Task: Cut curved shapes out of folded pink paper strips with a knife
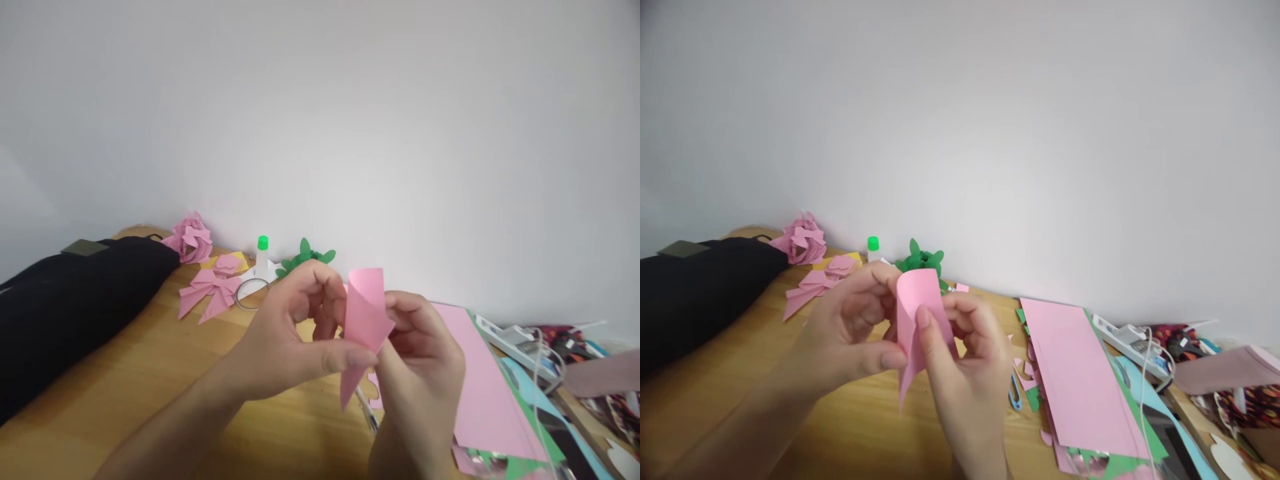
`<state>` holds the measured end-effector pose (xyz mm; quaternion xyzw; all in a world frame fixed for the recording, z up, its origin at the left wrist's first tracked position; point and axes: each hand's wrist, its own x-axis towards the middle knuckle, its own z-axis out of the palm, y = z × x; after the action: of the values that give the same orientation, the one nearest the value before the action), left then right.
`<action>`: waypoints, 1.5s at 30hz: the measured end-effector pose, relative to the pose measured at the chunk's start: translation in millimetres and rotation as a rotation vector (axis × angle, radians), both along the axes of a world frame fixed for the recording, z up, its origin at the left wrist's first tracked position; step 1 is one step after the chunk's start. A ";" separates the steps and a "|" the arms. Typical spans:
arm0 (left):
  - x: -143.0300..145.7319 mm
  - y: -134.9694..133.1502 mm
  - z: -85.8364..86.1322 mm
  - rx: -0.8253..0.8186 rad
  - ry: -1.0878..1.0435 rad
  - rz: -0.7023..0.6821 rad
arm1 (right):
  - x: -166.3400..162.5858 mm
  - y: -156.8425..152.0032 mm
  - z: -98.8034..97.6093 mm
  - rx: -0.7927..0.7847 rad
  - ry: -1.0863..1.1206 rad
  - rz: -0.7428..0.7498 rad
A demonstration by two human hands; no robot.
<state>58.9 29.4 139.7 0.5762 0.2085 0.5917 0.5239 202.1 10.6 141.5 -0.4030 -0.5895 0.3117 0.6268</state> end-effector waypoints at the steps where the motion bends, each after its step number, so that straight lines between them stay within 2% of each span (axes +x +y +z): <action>1: 1.3 -0.6 0.1 0.009 0.024 0.065 | -0.4 -0.6 -0.4 0.022 -0.030 0.003; 4: 1.5 -2.4 1.2 0.073 0.111 0.185 | -0.4 -1.4 0.2 0.069 -0.141 0.017; 7: -1.8 -4.8 3.4 0.108 0.187 0.231 | 2.1 -1.5 3.7 0.061 -0.210 0.068; 13: -4.4 -6.4 4.3 0.056 0.300 0.282 | 3.8 -3.2 8.2 0.076 -0.159 0.072; 20: -1.9 -8.1 -1.3 0.170 0.382 0.437 | 4.9 -1.9 7.8 0.044 -0.141 0.065; 22: -3.2 -9.6 0.0 0.142 0.383 0.403 | 7.1 -2.9 8.7 0.039 -0.131 0.063; 26: -8.0 -11.8 6.2 0.014 0.274 0.162 | 8.7 -5.8 9.7 0.022 -0.092 0.035; 28: -9.1 -12.6 9.0 -0.034 0.223 0.088 | 8.4 -6.5 9.5 0.020 -0.084 0.037; 34: -6.8 -13.9 11.0 -0.118 0.221 0.148 | 8.0 -6.6 8.9 0.025 -0.091 0.005; 45: -7.4 -13.1 10.6 -0.082 0.295 0.174 | 8.9 -6.1 9.0 0.044 -0.119 -0.037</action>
<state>51.5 16.4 150.2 0.6147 0.3559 0.5350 0.4574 210.9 4.5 150.5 -0.4180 -0.6249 0.2624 0.6049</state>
